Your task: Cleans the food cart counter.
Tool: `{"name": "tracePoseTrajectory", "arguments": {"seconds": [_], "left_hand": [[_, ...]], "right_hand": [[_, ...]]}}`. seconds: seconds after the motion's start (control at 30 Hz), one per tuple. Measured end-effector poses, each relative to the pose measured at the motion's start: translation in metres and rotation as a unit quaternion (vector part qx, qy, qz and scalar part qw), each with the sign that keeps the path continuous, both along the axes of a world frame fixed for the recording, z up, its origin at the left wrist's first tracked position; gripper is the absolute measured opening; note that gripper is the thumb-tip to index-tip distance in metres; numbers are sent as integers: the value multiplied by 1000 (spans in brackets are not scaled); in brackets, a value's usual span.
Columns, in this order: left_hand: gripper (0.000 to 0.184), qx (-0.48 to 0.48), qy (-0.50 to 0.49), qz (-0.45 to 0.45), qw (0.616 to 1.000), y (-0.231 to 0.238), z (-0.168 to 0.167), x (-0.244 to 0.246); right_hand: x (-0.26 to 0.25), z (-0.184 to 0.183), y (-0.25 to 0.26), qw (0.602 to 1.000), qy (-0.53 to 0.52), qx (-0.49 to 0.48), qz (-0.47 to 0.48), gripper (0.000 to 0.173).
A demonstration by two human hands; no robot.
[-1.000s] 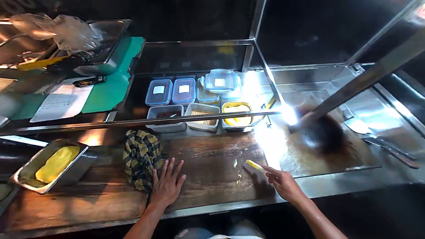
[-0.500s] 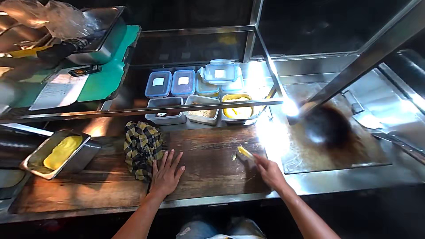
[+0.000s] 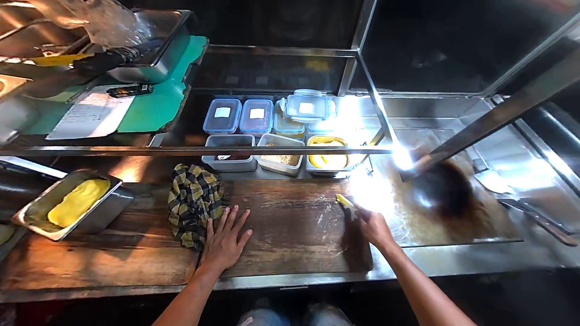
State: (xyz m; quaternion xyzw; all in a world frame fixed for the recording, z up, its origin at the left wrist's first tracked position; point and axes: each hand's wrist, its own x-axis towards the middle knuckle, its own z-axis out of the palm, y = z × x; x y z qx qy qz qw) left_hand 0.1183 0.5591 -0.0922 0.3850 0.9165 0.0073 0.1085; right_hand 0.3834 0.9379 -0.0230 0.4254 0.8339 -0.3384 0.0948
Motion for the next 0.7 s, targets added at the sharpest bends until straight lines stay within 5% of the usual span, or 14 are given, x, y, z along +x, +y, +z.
{"name": "tracePoseTrajectory", "arguments": {"seconds": [0.1,0.27,0.37,0.47,0.57,0.7], "left_hand": [[70,4,0,-2,1000,0,0,-1],[70,15,-6,-3,1000,-1,1,-1],[69,13,1,-7,1000,-1,-1,-2],[69,9,5,-6,1000,-2,-2,-2],[69,7,2,-4,1000,-2,-1,-3],[68,28,2,-2,1000,-3,-4,-2]], "right_hand": [[-8,8,-12,991,-79,25,100,43],[-6,6,-36,981,1,-174,84,38],[-32,4,-18,996,8,-91,2,38],[-46,-3,-12,995,-48,10,84,41],[-41,4,-26,979,-67,-76,178,41],[-38,20,-35,973,56,-222,2,36]]}}
